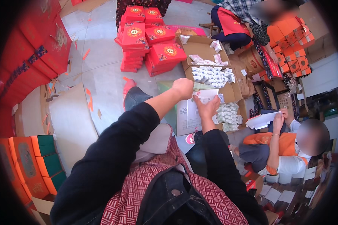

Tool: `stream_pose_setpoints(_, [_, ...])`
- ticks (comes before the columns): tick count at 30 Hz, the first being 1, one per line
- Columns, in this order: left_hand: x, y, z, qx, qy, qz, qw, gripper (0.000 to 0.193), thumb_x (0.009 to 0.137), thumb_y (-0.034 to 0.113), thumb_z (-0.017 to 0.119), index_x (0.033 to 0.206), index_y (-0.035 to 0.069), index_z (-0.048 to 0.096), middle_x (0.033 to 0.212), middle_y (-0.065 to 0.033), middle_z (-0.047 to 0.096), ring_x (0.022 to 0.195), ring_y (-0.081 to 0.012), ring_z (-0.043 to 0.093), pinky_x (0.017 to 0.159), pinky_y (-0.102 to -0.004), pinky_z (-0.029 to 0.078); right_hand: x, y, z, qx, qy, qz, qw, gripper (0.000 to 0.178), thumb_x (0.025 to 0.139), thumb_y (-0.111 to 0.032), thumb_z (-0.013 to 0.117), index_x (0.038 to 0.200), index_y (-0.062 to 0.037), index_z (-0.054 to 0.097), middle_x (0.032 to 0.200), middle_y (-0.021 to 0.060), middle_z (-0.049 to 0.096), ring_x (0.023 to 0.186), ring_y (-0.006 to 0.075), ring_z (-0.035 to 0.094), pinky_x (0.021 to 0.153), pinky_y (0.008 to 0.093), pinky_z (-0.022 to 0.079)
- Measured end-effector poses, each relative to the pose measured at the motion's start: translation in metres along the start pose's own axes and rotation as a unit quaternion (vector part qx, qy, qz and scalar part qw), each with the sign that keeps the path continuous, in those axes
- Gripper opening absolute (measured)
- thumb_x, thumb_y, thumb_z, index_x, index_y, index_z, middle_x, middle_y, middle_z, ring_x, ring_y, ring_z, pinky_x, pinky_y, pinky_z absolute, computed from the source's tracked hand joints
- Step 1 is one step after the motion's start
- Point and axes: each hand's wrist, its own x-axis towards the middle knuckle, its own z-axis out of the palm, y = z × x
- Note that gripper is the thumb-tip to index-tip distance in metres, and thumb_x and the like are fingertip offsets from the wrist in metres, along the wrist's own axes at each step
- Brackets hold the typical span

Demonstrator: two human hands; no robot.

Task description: The person folds red and white cardboard sheets into small boxes, inserts small wrapped items into the boxes, and stacks the finished boxes. The person also handles a green box and places items inside it.

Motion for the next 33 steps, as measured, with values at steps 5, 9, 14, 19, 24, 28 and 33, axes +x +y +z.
stream_pose_setpoints(5, [-0.007,0.009,-0.001,0.037,0.006,-0.018,0.999,0.029,0.079,0.031,0.059,0.079,0.005,0.069,0.083,-0.0177,0.066,0.083,-0.0335,0.063,0.074,-0.0416,0.051,-0.006,0.001,-0.001,0.015,0.002,0.011,1.000,0.118,0.052,-0.053,0.081,0.138,-0.0004,0.021,0.144,0.0215,0.019,0.135,0.0365,0.015,0.102,0.0631,0.015])
stream_pose_setpoints(9, [-0.007,0.010,0.002,0.073,0.011,0.006,0.997,0.030,0.082,0.032,0.057,0.079,0.005,0.069,0.081,-0.0171,0.066,0.081,-0.0329,0.064,0.074,-0.0415,0.051,-0.011,0.000,-0.002,0.014,0.022,0.005,1.000,0.116,0.052,-0.051,0.082,0.137,-0.0002,0.022,0.143,0.0217,0.019,0.135,0.0371,0.015,0.102,0.0644,0.015])
stream_pose_setpoints(14, [0.002,0.006,0.003,0.171,-0.011,0.094,0.981,0.020,0.081,0.020,0.054,0.091,0.006,0.065,0.085,-0.0155,0.067,0.080,-0.0307,0.066,0.068,-0.0400,0.053,-0.009,-0.002,0.002,0.019,0.026,0.002,0.999,0.112,0.054,-0.052,0.080,0.136,0.0000,0.024,0.142,0.0220,0.021,0.134,0.0370,0.015,0.101,0.0661,0.014])
stream_pose_setpoints(19, [-0.009,0.000,0.002,0.242,0.041,0.230,0.942,0.040,0.082,0.016,0.048,0.121,0.014,0.042,0.087,-0.0117,0.058,0.063,-0.0278,0.065,0.053,-0.0366,0.051,-0.009,-0.003,0.002,0.018,0.045,-0.018,0.999,0.109,0.055,-0.051,0.080,0.135,-0.0011,0.025,0.141,0.0207,0.023,0.134,0.0362,0.016,0.101,0.0653,0.014])
stream_pose_setpoints(24, [-0.032,0.043,0.013,0.106,0.291,0.316,0.897,0.025,0.072,0.012,0.058,0.095,0.005,0.057,0.097,-0.0103,0.053,0.083,-0.0245,0.056,0.060,-0.0388,0.049,0.001,0.018,0.010,-0.018,0.059,-0.019,0.998,0.105,0.056,-0.049,0.080,0.135,-0.0021,0.027,0.140,0.0193,0.025,0.133,0.0358,0.018,0.101,0.0642,0.016])
stream_pose_setpoints(28, [-0.057,0.048,0.055,-0.187,0.255,-0.039,0.948,0.036,0.075,0.002,0.057,0.110,-0.003,0.056,0.091,-0.0162,0.061,0.073,-0.0281,0.061,0.068,-0.0363,0.050,-0.004,0.007,0.002,0.028,0.054,-0.042,0.997,0.103,0.057,-0.047,0.079,0.135,-0.0028,0.027,0.140,0.0190,0.026,0.133,0.0352,0.019,0.101,0.0639,0.018])
stream_pose_setpoints(33, [-0.042,0.048,0.062,-0.678,0.200,-0.213,0.675,0.047,0.083,-0.004,0.052,0.128,-0.009,0.039,0.097,-0.0160,0.057,0.075,-0.0224,0.062,0.069,-0.0310,0.052,-0.007,0.017,-0.006,0.032,0.091,-0.077,0.992,0.099,0.057,-0.047,0.079,0.133,-0.0040,0.031,0.136,0.0190,0.032,0.129,0.0357,0.026,0.099,0.0579,0.024])
